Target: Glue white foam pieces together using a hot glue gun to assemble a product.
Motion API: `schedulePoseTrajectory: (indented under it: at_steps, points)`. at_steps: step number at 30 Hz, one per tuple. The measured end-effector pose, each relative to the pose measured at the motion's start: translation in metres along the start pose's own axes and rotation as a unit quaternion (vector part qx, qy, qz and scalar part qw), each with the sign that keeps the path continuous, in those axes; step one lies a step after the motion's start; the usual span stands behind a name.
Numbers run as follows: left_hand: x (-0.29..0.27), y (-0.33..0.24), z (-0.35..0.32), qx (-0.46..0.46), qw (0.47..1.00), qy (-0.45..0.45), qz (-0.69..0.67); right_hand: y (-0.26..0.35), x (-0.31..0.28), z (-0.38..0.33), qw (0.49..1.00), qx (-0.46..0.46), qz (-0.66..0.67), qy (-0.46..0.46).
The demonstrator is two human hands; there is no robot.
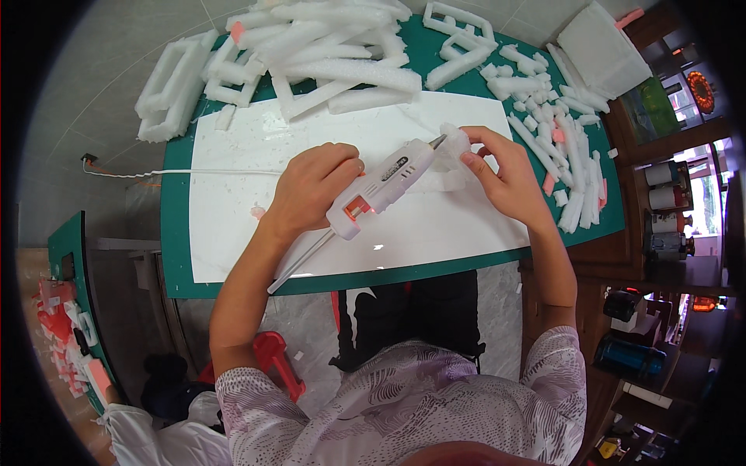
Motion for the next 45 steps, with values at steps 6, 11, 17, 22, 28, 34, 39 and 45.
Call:
schedulePoseTrajectory:
  at_steps: [6,11,17,22,28,34,39,45]
  points:
    - [0.001,0.005,-0.002,0.014,1.000,-0.009,0.009,-0.001,0.000,0.000,1.000,0.000,0.004,0.001]
    - [-0.001,0.003,-0.001,0.009,1.000,-0.007,0.007,0.001,-0.002,0.001,1.000,0.005,0.007,0.008]
    - [-0.002,0.002,-0.001,0.013,1.000,-0.007,0.003,0.002,-0.001,0.000,1.000,0.010,-0.002,0.009]
    - [-0.002,0.001,0.000,0.016,1.000,-0.008,0.002,0.002,-0.001,0.002,1.000,0.005,0.000,0.012]
    - [-0.002,0.002,0.002,0.036,0.998,-0.043,0.015,-0.003,0.000,0.001,1.000,-0.001,-0.002,0.006]
    - [-0.012,0.013,-0.002,0.038,0.989,-0.141,0.011,0.002,0.011,0.005,0.996,-0.044,-0.048,0.053]
    - [-0.007,0.026,0.002,-0.039,0.985,-0.169,0.000,0.002,0.019,0.004,0.988,-0.109,-0.078,0.081]
    - [-0.007,0.027,0.002,-0.082,0.983,-0.166,0.000,0.008,0.025,0.005,0.982,-0.118,-0.099,0.113]
Point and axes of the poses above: each hand's wrist, its own z-axis towards the middle knuckle, its own x-axis out of the palm, y = z × x, the point moved 2 cm from there along z, towards the middle knuckle, and after that the axes turned 15 degrees about -x, right-handed, at the moved point
